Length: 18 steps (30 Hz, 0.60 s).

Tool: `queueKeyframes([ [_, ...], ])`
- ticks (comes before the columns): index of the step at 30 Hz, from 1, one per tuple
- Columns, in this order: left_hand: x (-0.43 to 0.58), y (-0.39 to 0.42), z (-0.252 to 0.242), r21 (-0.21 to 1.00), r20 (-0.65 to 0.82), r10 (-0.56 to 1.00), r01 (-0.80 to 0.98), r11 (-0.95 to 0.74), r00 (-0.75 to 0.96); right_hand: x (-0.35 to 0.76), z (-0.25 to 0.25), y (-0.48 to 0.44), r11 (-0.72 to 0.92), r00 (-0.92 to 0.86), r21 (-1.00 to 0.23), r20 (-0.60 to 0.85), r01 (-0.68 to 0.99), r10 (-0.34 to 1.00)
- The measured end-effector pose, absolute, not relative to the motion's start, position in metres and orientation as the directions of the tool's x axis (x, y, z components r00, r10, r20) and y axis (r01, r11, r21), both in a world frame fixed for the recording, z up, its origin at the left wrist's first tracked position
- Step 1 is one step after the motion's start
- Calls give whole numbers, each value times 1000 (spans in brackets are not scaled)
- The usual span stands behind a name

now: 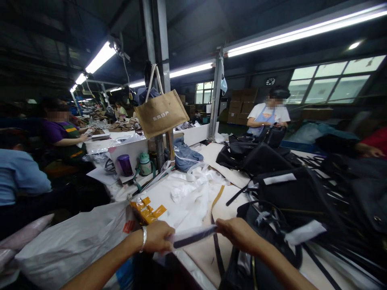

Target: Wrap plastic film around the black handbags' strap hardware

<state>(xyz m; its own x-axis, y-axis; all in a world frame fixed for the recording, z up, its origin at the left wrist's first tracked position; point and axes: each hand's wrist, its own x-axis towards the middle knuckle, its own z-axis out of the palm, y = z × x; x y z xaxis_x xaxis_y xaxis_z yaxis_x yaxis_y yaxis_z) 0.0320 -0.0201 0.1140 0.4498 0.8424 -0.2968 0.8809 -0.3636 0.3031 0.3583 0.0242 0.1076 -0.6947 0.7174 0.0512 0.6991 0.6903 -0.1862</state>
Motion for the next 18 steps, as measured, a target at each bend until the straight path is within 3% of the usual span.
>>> queueKeyframes([
  [3, -15, -66, 87, 515, -631, 656, 856, -47, 415, 362, 105, 26, 687, -696, -191, 24, 701, 717],
  [5, -42, -94, 79, 495, -811, 433, 856, 148, 394, 361, 107, 25, 694, -717, -236, -16, 680, 697],
  [6, -50, -104, 79, 460, -833, 418, 873, 160, 362, 359, 109, 24, 701, -734, -266, -39, 662, 678],
  [8, -52, -110, 87, 456, -748, 581, 884, 99, 321, 349, 114, 22, 720, -775, -318, -83, 617, 627],
  [11, -17, -89, 102, 662, -347, 871, 749, -35, 347, 327, 121, 19, 760, -827, -341, -117, 553, 549],
  [13, 22, -70, 105, 707, -132, 903, 677, -204, 410, 312, 124, 16, 784, -846, -327, -120, 528, 519],
  [15, 61, -55, 100, 735, -54, 889, 621, -273, 454, 301, 124, 15, 794, -847, -300, -128, 528, 516],
  [18, 99, -47, 82, 814, -56, 892, 538, -219, 448, 298, 121, 16, 784, -824, -256, -143, 566, 548],
])
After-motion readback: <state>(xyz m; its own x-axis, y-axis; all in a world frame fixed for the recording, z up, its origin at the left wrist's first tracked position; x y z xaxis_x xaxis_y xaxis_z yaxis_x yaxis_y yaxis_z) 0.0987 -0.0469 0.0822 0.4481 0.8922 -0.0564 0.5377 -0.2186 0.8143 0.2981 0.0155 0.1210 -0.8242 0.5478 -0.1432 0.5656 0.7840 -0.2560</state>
